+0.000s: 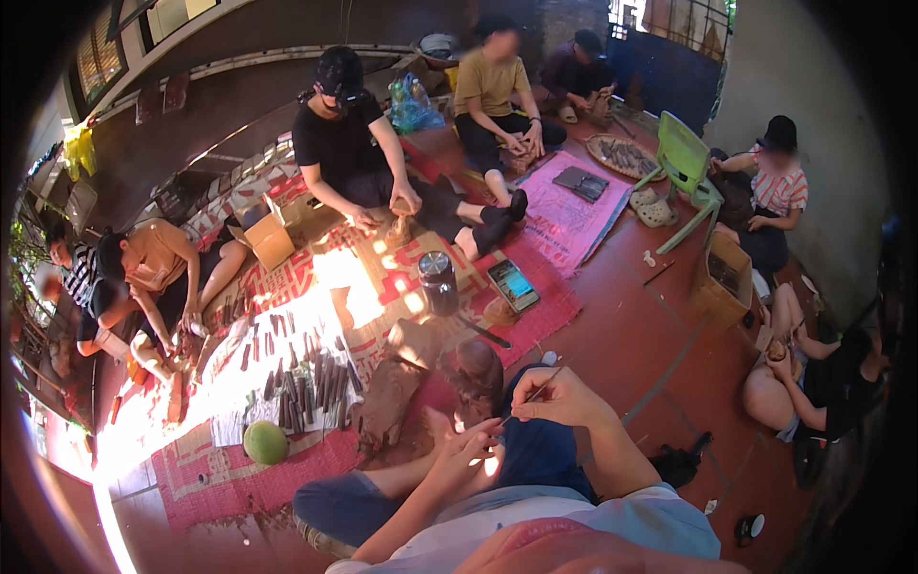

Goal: The person sits on the floor and uses a small knife to carve a piece of wood held in their left hand. They repeatedly scrape and shape the wood, occasionally pausing to inspect the surface or adjust their grip. Other people are sitting nearby, also engaged in similar carving activities.

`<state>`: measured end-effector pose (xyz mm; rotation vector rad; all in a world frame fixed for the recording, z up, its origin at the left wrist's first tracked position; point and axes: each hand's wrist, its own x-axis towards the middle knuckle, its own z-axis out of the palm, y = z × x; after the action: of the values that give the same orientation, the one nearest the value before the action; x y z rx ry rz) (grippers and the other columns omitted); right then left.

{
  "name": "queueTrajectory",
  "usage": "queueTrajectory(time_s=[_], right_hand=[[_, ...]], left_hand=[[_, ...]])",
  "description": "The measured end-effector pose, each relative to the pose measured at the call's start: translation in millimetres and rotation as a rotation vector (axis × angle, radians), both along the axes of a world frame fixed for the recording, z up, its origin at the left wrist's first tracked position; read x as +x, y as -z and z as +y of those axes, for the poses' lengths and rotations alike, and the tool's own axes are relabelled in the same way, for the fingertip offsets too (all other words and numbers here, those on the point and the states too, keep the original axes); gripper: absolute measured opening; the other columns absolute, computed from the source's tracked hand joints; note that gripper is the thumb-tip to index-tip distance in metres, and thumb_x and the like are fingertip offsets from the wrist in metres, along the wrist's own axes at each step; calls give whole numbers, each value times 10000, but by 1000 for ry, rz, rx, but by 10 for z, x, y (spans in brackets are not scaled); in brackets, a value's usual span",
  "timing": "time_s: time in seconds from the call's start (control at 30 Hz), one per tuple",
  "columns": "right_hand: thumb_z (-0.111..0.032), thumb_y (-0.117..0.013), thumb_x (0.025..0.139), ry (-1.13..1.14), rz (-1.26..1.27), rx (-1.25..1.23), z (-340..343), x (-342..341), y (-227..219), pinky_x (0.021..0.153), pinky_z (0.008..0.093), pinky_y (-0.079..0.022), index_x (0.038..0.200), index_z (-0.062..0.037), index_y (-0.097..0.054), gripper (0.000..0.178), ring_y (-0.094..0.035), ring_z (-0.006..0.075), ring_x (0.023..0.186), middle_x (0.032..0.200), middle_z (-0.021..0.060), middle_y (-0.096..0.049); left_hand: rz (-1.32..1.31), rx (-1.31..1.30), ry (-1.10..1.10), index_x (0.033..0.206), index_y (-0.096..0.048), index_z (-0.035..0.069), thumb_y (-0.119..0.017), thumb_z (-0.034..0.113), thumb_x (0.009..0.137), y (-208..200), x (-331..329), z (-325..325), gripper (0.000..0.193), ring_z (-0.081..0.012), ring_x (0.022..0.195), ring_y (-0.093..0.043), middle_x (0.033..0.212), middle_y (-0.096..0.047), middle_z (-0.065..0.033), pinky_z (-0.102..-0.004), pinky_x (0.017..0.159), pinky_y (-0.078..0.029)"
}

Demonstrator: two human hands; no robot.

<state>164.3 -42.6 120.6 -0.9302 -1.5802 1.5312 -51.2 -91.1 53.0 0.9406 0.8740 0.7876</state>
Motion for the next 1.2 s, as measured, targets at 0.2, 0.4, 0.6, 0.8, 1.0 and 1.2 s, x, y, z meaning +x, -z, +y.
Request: queueTrajectory(time_s=[0.2, 0.4, 0.6, 0.8, 1.0, 1.2], right_hand=[[12, -597, 823, -25, 57, -45, -39, -38, 29, 663, 210, -491, 941, -33, -559, 132, -585, 68, 737, 867, 24, -600], [37, -555, 826, -143, -54, -7, -96, -46, -98, 662, 223, -505, 1040, -20, -535, 223, -582, 83, 779, 940, 48, -580], [4, -589, 836, -202, -2, -89, -28, -133, -209, 622, 235, -503, 1217, -22, -469, 401, -582, 102, 695, 995, 52, -573], [58, -668, 732, 570, -310, 807, 35, -193, -29, 593, 248, -479, 1198, -110, -570, 504, -581, 143, 683, 957, 64, -533], [128, -651, 692, 594, -266, 915, 20, -160, 337, 652, 265, -496, 943, -51, -689, 311, -565, 151, 781, 964, 69, -474], [56, -692, 741, 728, 56, 572, 61, 50, 318, 651, 248, -449, 849, -18, -639, 141, -545, 138, 776, 904, 62, -516]], left_hand=[[-338, -221, 131, 1005, -582, 13, -494, 277, 953, 201, -27, 91, 283, -111, 853, -547, 918, -576, -30, -254, 775, -461], [-73, 21, 38, 1057, -569, 37, -601, 199, 897, 46, 16, 88, 230, -91, 866, -519, 888, -550, -22, -236, 777, -435], [31, 380, 129, 970, -607, 17, -637, 161, 872, 64, 59, 41, 176, -79, 790, -526, 853, -558, -10, -215, 695, -428], [-355, -213, 51, 961, -654, -19, -630, 180, 877, -111, 141, -7, 218, -96, 703, -591, 780, -633, -37, -198, 631, -454], [-10, -4, 256, 969, -658, -18, -611, 192, 891, -413, 215, -69, 230, -93, 716, -595, 735, -646, -35, -220, 660, -454], [299, 730, -504, 1137, -572, 24, -585, 149, 869, -855, -182, 376, 296, -165, 961, -570, 1058, -594, -98, -323, 862, -430]])
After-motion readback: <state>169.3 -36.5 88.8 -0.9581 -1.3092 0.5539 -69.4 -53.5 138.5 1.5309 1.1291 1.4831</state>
